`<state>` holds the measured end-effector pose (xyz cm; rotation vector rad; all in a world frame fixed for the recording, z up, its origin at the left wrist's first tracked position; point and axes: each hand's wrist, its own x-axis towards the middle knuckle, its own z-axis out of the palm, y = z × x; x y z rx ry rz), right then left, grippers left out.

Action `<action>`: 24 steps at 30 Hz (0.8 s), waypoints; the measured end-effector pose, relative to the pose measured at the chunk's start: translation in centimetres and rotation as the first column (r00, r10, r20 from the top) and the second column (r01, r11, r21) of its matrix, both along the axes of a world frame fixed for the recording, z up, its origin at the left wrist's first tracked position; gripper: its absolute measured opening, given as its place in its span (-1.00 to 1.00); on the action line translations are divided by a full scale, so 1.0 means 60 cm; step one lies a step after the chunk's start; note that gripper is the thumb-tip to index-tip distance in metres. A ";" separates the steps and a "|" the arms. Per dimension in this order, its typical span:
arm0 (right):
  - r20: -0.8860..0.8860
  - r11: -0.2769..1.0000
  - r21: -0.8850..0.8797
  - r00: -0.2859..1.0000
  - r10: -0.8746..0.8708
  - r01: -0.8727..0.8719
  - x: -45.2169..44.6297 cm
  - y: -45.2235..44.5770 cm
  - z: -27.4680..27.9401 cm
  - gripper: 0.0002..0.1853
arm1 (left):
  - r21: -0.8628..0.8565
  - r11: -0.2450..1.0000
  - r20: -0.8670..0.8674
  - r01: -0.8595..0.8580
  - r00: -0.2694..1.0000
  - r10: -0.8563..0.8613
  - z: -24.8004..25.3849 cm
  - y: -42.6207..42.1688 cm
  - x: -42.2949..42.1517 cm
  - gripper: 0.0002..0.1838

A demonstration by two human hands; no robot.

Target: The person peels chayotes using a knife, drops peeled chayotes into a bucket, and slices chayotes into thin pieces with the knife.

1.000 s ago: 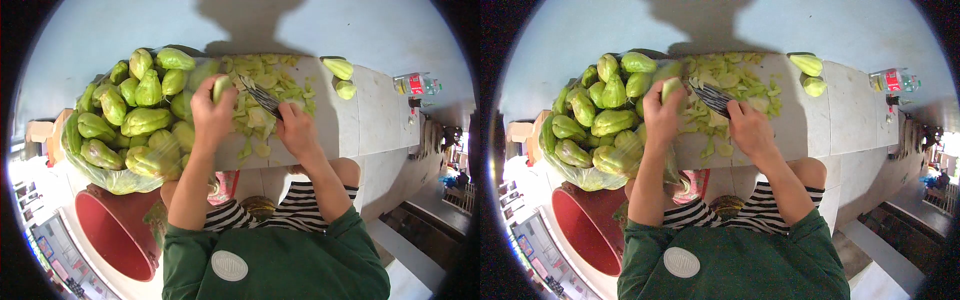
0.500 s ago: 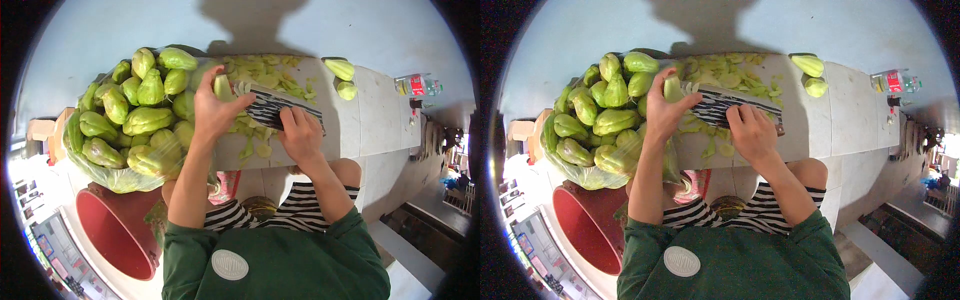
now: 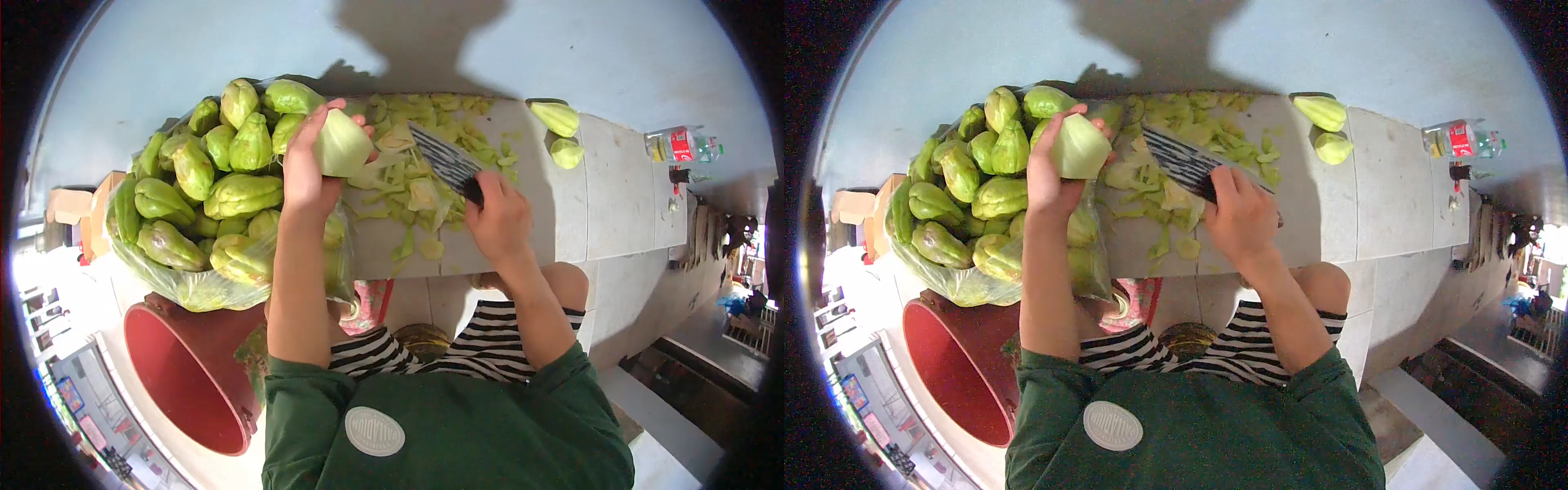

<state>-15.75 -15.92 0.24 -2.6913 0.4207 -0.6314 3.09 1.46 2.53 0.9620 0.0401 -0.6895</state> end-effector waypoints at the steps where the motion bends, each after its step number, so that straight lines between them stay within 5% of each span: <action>1: -0.001 1.000 0.002 1.000 -0.002 0.002 0.000 -0.001 0.001 -0.71 | -0.054 0.998 -0.008 0.030 0.999 -0.031 0.000 -0.005 -0.001 -0.61; 9: -0.038 0.926 0.368 0.996 -0.079 0.087 0.005 -0.008 0.005 -0.82 | -0.307 0.939 0.059 0.153 0.988 -0.142 0.024 -0.015 -0.017 -0.45; 24: 0.048 0.912 0.404 0.993 -0.104 0.076 -0.036 -0.019 0.008 -0.77 | -0.526 0.837 0.134 0.152 0.986 -0.095 0.051 -0.014 -0.070 -0.50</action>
